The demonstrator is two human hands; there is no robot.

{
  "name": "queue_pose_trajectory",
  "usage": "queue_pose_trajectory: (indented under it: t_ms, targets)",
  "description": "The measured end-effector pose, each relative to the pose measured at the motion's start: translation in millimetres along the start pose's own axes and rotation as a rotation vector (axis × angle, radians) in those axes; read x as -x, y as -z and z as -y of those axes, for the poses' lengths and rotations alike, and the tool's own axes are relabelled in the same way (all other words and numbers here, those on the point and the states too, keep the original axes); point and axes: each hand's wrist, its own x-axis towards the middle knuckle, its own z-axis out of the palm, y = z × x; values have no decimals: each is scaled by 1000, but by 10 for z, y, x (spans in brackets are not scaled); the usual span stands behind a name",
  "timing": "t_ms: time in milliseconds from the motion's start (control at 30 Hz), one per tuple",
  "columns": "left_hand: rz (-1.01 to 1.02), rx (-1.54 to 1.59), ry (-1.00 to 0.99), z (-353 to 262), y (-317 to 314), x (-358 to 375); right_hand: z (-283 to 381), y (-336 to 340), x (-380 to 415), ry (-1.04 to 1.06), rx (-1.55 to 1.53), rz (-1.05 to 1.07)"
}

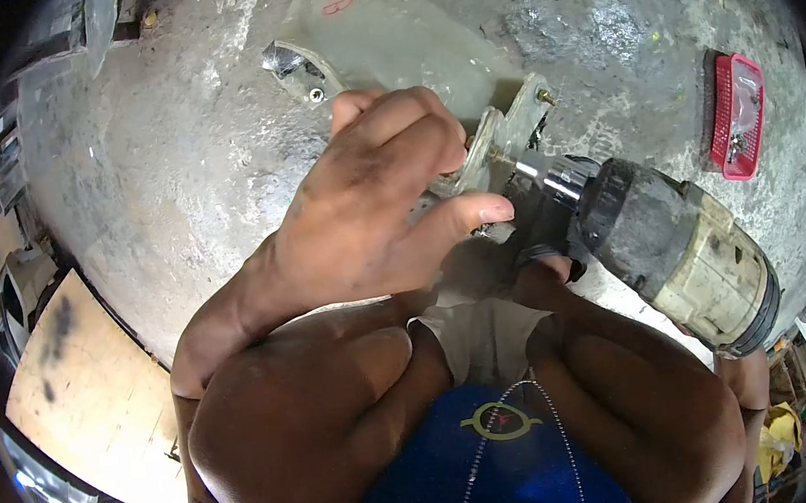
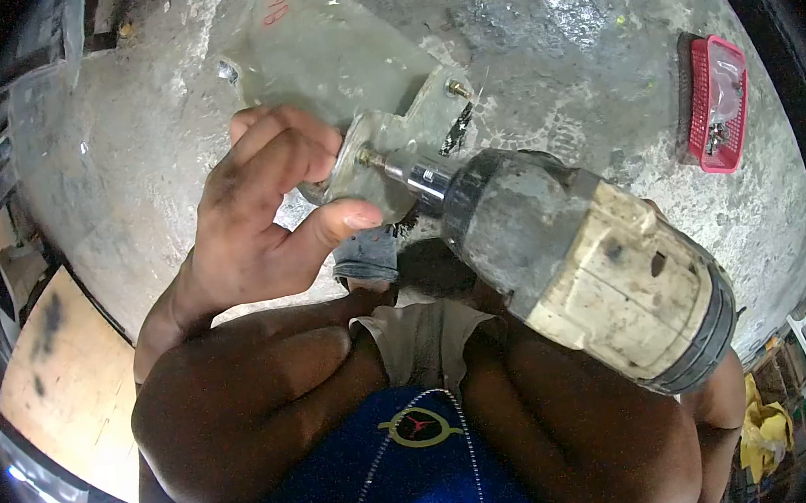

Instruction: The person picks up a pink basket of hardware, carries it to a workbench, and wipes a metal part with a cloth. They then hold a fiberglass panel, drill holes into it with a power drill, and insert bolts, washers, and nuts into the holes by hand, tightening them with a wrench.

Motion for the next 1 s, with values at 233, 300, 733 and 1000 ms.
queue_pose_trajectory:
  t_ms: [233,300,733,1000]
  targets:
    - [-46,-15,-45,38,-62,30,-1159,-436,-188,443,268,7]
    - [-31,-16,-38,31,-37,30,-1245,-480,-238,493,301,9]
    - [-117,-110,-55,71,-56,21,-995,-661,-468,463,129,-77]
    - [-44,-190,-41,68,-55,-40,-973,-655,-498,53,-372,94]
